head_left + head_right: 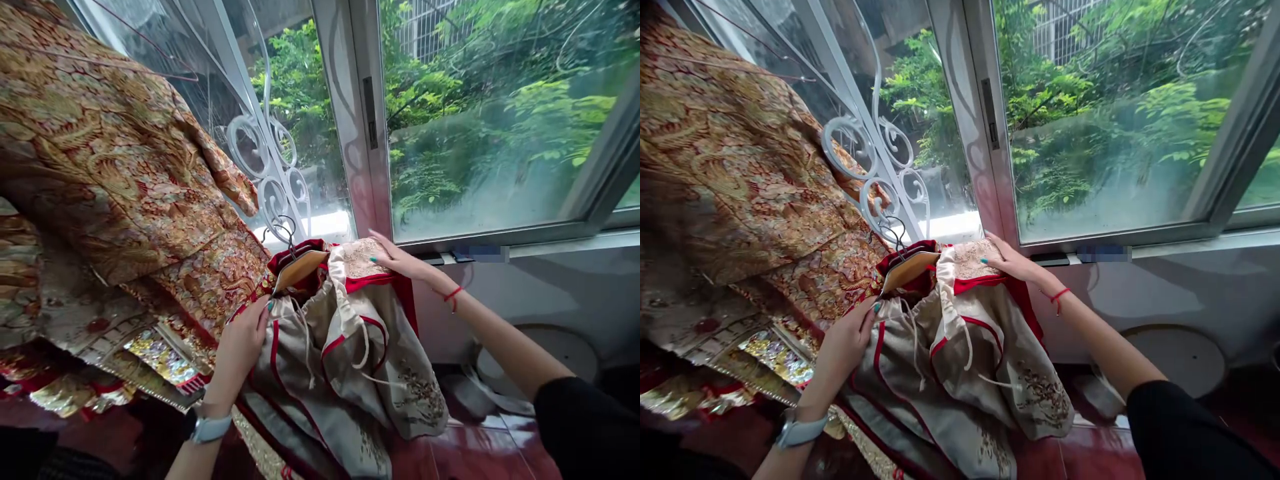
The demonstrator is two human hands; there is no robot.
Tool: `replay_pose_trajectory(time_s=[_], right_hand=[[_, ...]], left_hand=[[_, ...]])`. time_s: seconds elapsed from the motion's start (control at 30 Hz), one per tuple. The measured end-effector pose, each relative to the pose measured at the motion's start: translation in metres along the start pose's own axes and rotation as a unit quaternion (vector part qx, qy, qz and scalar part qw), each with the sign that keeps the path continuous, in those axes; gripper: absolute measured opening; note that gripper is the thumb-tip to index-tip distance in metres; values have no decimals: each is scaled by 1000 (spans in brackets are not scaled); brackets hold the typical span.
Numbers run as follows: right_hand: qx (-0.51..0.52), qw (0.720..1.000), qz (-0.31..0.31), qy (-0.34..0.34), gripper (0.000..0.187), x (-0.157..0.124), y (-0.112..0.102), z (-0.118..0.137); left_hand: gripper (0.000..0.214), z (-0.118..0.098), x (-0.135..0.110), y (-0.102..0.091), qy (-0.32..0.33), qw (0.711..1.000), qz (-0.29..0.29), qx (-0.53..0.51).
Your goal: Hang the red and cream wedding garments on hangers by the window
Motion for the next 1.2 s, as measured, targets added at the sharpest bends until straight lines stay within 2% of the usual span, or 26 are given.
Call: replay_pose_trajectory(time_s=[0.07, 0.1, 0.13, 0.23, 0.37, 0.4, 0.47, 0.53, 0.57, 0.63, 0.7, 0.77, 0.83, 0.93, 1.0, 1.1, 1.2], right_hand=[[63, 997, 37, 27, 86, -29, 11, -20], [66, 997, 37, 31, 94, -46, 15, -27], [46, 998, 24, 34, 92, -61, 18, -32], [-86, 994, -61, 39, 65, -98, 14, -44], [-258, 947, -185, 57, 55, -141, 3, -55], [-264, 943, -190, 63, 54, -150, 5, -56], [-242, 962, -110, 72, 52, -159, 11, -52], [-220, 972, -35, 70, 49, -146, 10, -38], [-214, 975, -26, 61, 48, -131, 4, -27], [-174, 983, -65, -1, 50, -85, -12, -1], [-88, 993, 2, -76, 63, -30, -18, 23], [-61, 988, 85, -114, 62, 17, -7, 39], [-113, 973, 159, -123, 58, 46, 17, 47], [-256, 940, 197, -106, 50, 57, 52, 46], [-327, 920, 188, -102, 48, 55, 63, 43], [-365, 904, 193, -114, 46, 50, 65, 40], [-377, 897, 187, -133, 48, 48, 61, 38]], left_hand=[[46, -1, -1, 0, -6, 1000, 4, 6], [46, -1, -1, 0, -7, 1000, 6, 9], [45, -1, -2, 0, -7, 1000, 6, 12], [45, -1, -3, 1, -15, 1000, -2, 23], [44, -2, -5, 4, -28, 999, -5, 16], [43, -2, -5, 4, -29, 1000, -3, 12], [41, -2, -6, 3, -35, 999, -5, -1], [39, -2, -6, 0, -40, 999, -12, -36], [40, -3, -5, -2, -43, 997, -13, -64], [40, -2, -3, -7, -64, 989, -13, -134], [43, 4, -1, -12, -104, 972, 3, -210], [45, 18, -3, -12, -147, 945, 54, -286], [47, 38, -10, -9, -200, 904, 115, -360], [47, 72, -33, 2, -289, 839, 155, -433], [46, 86, -50, 11, -316, 816, 167, -454], [50, 91, -72, 23, -349, 796, 171, -464], [51, 81, -83, 26, -393, 773, 136, -480]])
Point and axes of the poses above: each hand's wrist, its own x-axis towards the middle knuckle, its own y-axis out of the palm, z = x × y, the point moved 2 cm from there along x, towards the middle knuckle, and after that the axes turned 7 degrees about -z, right-handed, at the moved point
